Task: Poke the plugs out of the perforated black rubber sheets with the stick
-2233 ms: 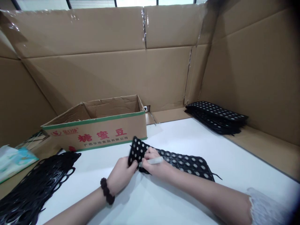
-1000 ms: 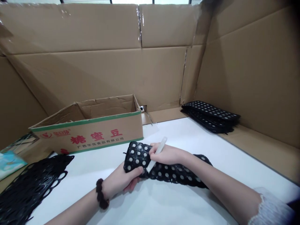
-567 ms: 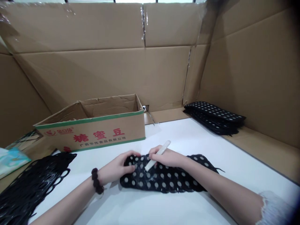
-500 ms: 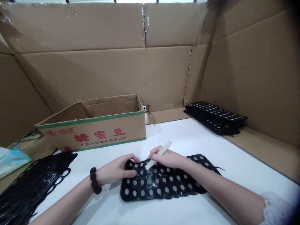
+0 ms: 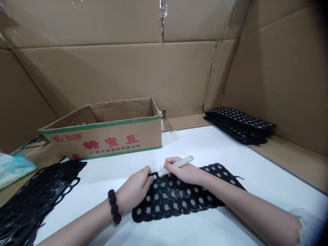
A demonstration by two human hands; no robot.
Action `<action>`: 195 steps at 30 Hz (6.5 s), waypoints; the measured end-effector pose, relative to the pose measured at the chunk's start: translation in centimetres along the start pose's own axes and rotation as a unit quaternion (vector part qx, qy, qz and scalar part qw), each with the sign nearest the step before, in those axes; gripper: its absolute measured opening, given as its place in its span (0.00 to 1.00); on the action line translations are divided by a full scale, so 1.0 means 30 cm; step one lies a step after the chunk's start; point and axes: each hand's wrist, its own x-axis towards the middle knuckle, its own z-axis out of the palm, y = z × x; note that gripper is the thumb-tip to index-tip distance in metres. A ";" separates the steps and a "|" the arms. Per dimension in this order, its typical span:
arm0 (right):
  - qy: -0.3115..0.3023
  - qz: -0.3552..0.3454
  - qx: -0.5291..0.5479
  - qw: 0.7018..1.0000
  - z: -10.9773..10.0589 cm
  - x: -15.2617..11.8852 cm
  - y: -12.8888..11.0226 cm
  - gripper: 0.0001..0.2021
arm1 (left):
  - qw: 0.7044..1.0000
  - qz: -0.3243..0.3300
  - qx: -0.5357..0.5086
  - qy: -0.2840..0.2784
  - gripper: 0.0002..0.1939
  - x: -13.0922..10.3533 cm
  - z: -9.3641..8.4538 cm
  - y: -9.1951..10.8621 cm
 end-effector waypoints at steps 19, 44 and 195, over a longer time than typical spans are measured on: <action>0.134 -0.038 -0.414 0.900 0.013 0.052 -0.001 0.07 | 0.996 0.008 -0.019 0.088 0.07 0.069 0.060 0.037; 0.083 -0.095 -0.143 0.982 -0.026 0.003 0.014 0.11 | 0.968 -0.051 -0.234 -0.078 0.10 0.072 -0.012 0.012; 0.078 -0.042 -0.010 0.996 0.018 -0.017 0.031 0.19 | 0.978 0.069 -0.171 -0.100 0.12 0.083 -0.024 -0.048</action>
